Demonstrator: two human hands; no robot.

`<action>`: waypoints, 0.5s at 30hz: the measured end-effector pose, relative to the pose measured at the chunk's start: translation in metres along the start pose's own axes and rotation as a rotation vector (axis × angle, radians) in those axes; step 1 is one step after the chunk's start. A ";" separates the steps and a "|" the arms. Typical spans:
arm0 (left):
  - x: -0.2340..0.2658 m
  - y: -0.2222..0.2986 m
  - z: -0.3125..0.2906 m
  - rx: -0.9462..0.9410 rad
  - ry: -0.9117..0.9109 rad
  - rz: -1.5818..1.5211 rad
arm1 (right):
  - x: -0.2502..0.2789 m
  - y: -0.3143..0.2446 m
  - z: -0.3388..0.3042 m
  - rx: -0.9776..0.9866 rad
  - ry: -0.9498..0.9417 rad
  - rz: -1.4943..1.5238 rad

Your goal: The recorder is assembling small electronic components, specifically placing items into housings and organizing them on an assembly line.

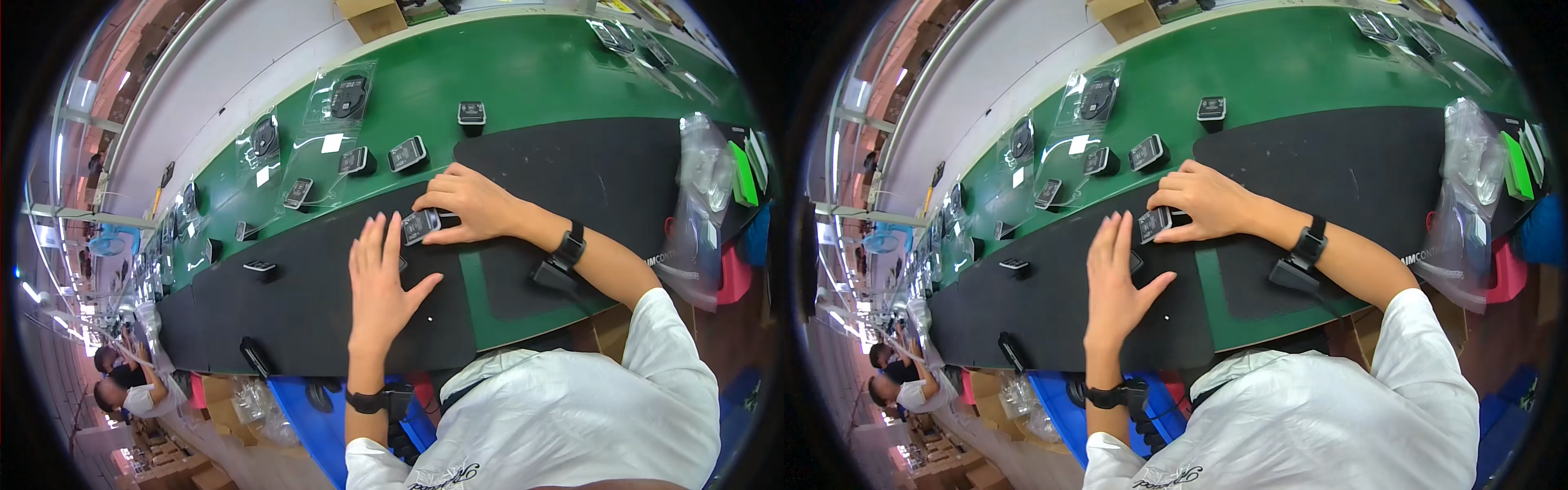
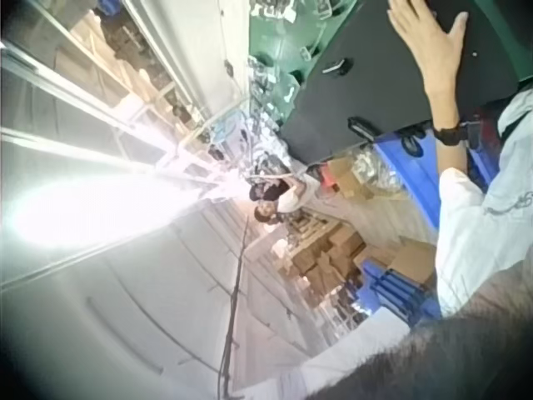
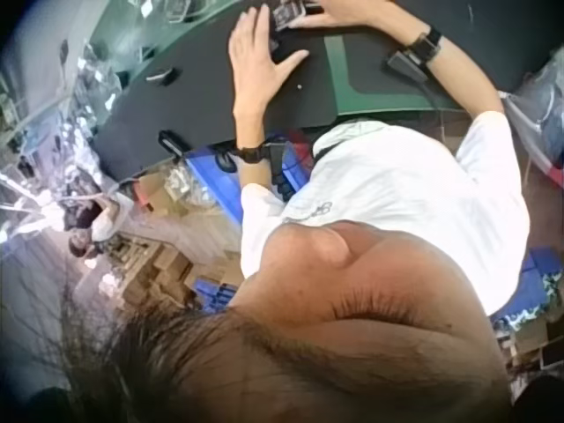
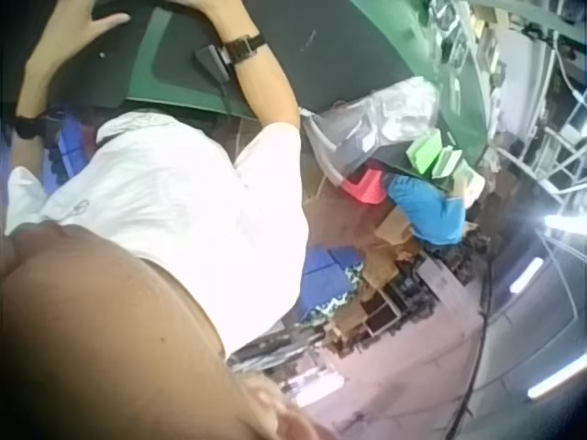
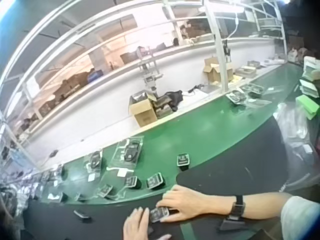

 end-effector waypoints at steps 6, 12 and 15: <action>-0.002 -0.034 -0.032 0.182 0.156 -0.038 | -0.015 -0.038 0.010 -0.069 -0.081 0.116; 0.037 -0.105 -0.088 0.460 0.285 0.140 | -0.049 -0.072 0.041 -0.013 -0.216 0.095; 0.059 -0.151 -0.114 0.510 0.338 0.260 | -0.093 -0.100 0.082 0.156 -0.269 0.150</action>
Point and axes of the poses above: each hand's wrist, its own z-axis towards the middle knuckle, its own x-axis out of the back of the hand, y = z × x, the point moved 1 cm from there along z, towards the middle knuckle
